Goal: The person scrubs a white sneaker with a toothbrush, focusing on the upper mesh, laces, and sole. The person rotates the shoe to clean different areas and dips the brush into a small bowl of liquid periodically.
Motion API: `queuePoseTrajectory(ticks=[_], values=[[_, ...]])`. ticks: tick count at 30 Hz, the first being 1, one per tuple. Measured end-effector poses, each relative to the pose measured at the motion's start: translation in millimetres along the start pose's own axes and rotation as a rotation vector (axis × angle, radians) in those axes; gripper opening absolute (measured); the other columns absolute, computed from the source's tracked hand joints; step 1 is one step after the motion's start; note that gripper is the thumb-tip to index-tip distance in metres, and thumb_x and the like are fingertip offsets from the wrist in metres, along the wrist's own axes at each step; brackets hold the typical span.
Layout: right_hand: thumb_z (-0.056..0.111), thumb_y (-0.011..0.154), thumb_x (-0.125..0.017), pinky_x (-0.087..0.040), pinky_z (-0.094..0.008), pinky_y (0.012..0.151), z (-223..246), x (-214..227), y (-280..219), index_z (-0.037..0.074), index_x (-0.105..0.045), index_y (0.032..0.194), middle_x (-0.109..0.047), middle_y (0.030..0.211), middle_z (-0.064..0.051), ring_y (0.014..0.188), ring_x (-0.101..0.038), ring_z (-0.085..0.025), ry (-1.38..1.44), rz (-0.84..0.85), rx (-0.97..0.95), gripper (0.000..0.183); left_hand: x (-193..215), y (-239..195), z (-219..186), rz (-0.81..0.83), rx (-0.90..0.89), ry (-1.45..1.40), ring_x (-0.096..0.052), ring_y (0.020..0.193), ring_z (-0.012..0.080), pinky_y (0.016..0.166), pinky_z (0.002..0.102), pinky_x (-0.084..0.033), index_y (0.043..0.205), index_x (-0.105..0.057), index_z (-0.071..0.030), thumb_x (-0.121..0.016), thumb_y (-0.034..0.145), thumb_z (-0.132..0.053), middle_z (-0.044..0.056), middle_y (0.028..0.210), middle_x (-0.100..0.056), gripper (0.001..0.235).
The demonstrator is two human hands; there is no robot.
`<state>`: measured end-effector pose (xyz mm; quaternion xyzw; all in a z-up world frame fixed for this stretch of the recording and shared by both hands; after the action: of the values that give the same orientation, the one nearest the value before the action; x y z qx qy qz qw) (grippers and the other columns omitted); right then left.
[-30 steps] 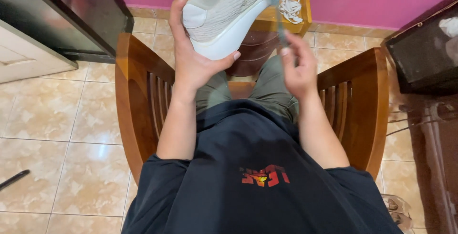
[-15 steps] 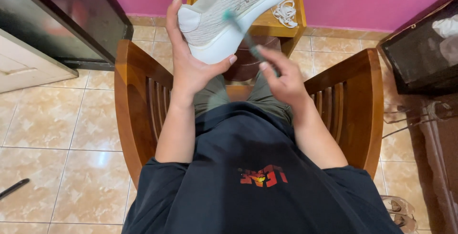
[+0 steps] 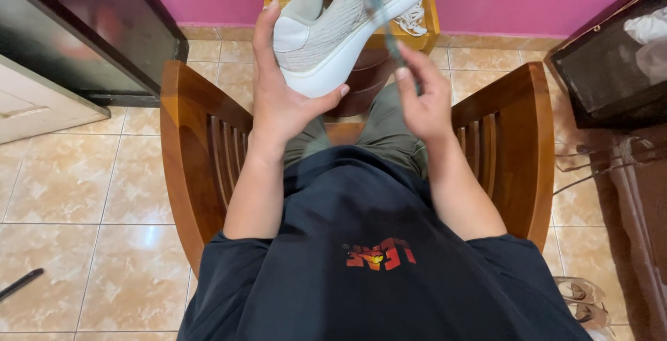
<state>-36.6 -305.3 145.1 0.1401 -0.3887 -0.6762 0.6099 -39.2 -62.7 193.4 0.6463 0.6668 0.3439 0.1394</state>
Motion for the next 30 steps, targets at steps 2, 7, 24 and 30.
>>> queuePoseTrajectory(ticks=[2,7,24,30], values=[[0.012,0.107,-0.059,-0.054,-0.039,0.11,23.6,-25.4,-2.7,0.002,-0.063,0.135,-0.067,0.135,-0.016,0.127,-0.065,-0.027,-0.059,0.151,0.02,0.03,-0.2,0.0,-2.3,-0.002,0.011,0.019,-0.034,0.159,0.0315,0.132,0.047,-0.036,0.158,-0.022,-0.022,-0.1,0.08,-0.022,0.007,0.167,-0.028,0.111],[0.011,0.105,-0.057,-0.052,-0.043,0.114,0.4,-29.3,-9.4,0.004,-0.064,0.136,-0.067,0.136,-0.017,0.131,-0.064,-0.03,-0.111,0.182,-0.068,0.032,-4.4,-1.7,-0.5,0.022,0.01,0.116,-0.039,0.154,0.0327,0.127,0.047,-0.039,0.158,-0.023,-0.023,-0.102,0.077,-0.019,0.011,0.162,-0.034,0.112],[0.015,0.109,-0.06,-0.052,-0.041,0.114,-15.2,-10.5,-3.1,0.006,-0.062,0.138,-0.065,0.138,-0.015,0.13,-0.064,-0.027,-0.01,0.212,0.036,0.03,-5.5,-1.9,0.7,0.018,0.105,0.11,-0.042,0.157,0.0372,0.122,0.047,-0.049,0.16,-0.012,-0.019,-0.104,0.074,-0.024,0.013,0.171,-0.026,0.127],[0.018,0.111,-0.057,-0.054,-0.041,0.11,-11.1,-3.0,1.6,0.006,-0.06,0.138,-0.065,0.138,-0.015,0.128,-0.065,-0.028,-0.048,0.129,0.059,0.03,-7.7,0.7,2.2,0.027,0.128,0.115,-0.052,0.15,0.0372,0.108,0.049,-0.057,0.159,-0.012,-0.021,-0.103,0.073,-0.028,0.011,0.169,-0.031,0.126]])
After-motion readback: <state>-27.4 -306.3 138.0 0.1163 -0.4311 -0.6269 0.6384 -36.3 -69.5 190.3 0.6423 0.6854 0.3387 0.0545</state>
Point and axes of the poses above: each hand's wrist, its own y-axis towards the middle knuckle, its own x-axis out of the back of the hand, z = x × y, the point moved 10 cm from there along y, towards the middle knuckle
